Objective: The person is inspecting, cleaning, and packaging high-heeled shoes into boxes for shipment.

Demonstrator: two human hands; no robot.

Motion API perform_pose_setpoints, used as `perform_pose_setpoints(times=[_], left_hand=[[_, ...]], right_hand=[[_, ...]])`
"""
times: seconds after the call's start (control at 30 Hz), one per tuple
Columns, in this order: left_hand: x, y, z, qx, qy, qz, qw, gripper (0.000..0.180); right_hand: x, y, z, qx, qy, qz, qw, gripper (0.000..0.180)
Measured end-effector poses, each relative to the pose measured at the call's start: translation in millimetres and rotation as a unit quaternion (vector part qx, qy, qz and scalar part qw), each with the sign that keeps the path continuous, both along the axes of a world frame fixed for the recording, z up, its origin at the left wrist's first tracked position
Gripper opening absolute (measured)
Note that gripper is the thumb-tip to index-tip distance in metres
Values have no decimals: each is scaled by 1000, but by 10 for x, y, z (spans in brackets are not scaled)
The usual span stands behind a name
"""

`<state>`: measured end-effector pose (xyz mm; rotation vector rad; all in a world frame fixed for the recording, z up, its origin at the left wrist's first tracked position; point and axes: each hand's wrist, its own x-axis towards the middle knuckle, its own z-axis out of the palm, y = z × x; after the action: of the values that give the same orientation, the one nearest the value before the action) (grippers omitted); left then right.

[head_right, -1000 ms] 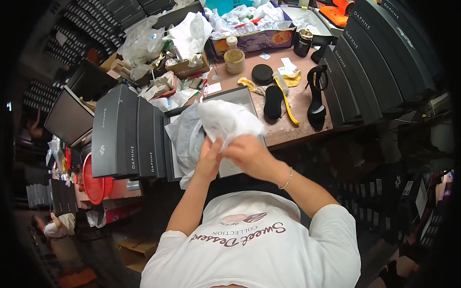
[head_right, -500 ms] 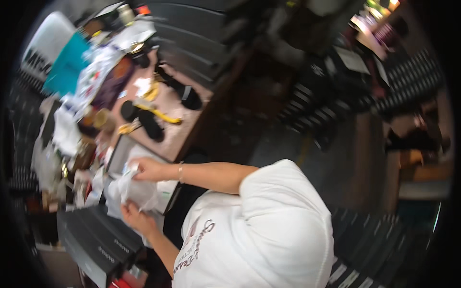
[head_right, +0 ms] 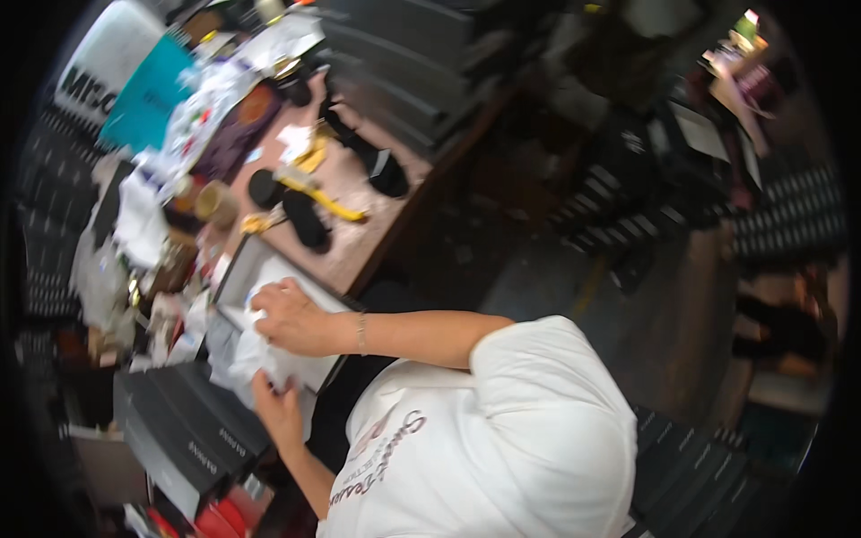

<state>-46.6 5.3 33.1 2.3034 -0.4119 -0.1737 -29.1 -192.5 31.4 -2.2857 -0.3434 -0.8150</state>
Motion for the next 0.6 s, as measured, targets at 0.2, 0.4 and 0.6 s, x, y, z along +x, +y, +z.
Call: perform_pose_setpoints(times=[0.2, 0.4, 0.6], left_hand=[[118, 80, 83, -41, 26, 37, 998, 24], [-9, -38, 302, 72, -194, 64, 976, 36], [-15, -65, 338, -41, -270, 60, 960, 40]], right_hand=[[-52, -317, 35, 86, 112, 82, 987, 35], [396, -2154, -601, 82, 148, -295, 940, 70], [1017, -2558, -1067, 84, 270, -335, 899, 80]])
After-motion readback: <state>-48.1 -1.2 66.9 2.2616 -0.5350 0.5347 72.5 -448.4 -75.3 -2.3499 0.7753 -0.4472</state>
